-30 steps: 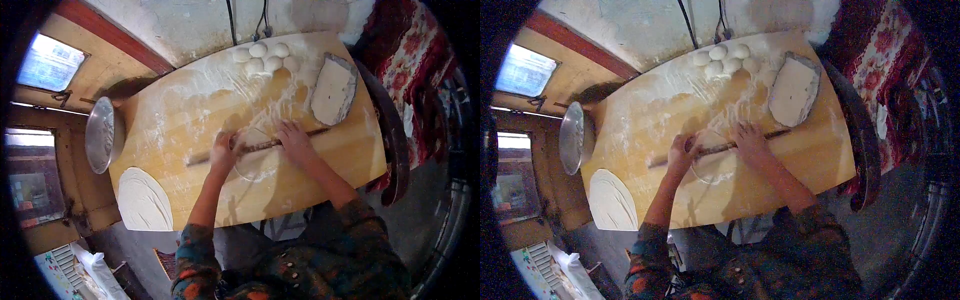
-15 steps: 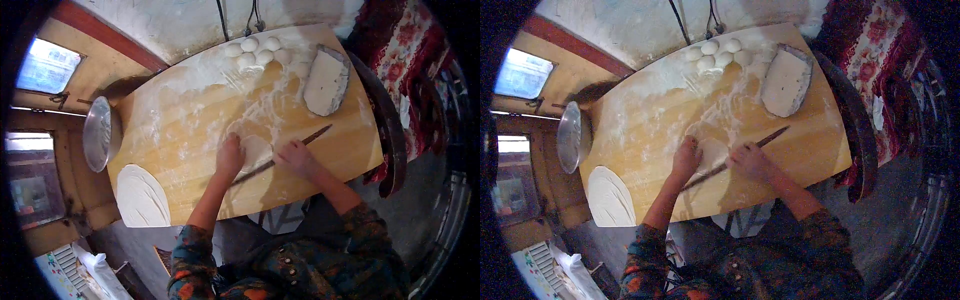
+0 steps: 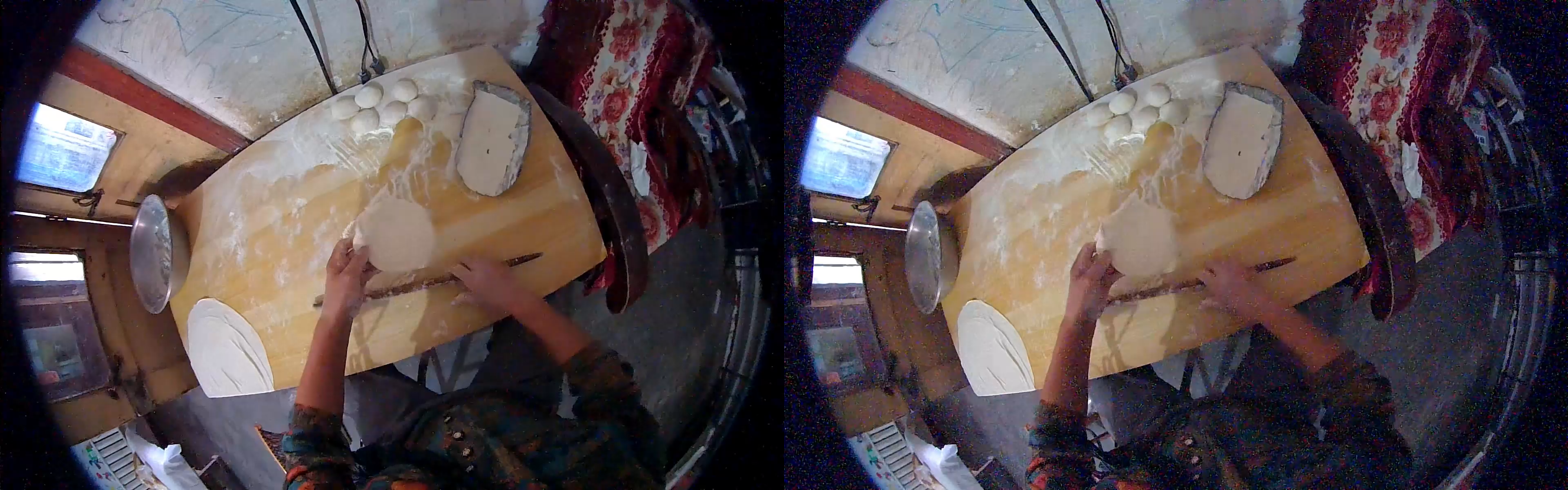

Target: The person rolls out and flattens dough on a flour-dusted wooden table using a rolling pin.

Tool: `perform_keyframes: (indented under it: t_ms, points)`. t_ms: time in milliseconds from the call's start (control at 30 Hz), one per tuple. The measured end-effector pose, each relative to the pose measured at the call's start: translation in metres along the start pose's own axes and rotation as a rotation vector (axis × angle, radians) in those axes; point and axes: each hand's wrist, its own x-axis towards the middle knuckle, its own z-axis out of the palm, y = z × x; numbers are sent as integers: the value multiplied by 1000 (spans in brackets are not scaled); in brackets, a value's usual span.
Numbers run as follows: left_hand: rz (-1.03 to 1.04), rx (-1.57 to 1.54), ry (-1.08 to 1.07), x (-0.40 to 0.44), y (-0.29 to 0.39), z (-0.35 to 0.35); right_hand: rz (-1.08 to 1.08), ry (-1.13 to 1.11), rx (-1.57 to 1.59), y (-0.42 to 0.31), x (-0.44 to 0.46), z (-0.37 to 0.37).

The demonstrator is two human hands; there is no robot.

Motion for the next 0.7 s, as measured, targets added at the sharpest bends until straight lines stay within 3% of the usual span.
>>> perform_keyframes:
  t_ms: [33,67,133,200,267,367,400,500,567,600,667,700]
  points:
    - [5,-5,39,7,-16,-15,11,18,-32,11,3,-1]
    - [-47,253,124,12,-34,-34,19,34,-64,24,10,-4]
    - [-70,120,168,13,-45,-41,268,-36,-355,56,41,-31]
    - [-94,106,194,7,-50,-47,481,188,-446,89,81,-59]
    - [-84,213,197,5,-47,-49,462,389,-530,122,120,-66]
    - [-11,532,290,-5,-52,-43,566,408,-587,161,158,-54]
    - [169,645,319,-5,-54,-43,603,420,-573,167,168,-48]
    - [104,815,351,-24,-50,-34,685,465,-455,175,179,-26]
    - [374,1187,309,-20,-54,-37,664,465,-472,174,177,-26]
    - [524,1370,284,-14,-52,-38,718,366,-409,168,178,-33]
    - [577,1519,169,3,-41,-29,811,172,-287,152,182,-49]
    - [604,1592,112,11,-35,-24,796,183,-266,161,178,-47]
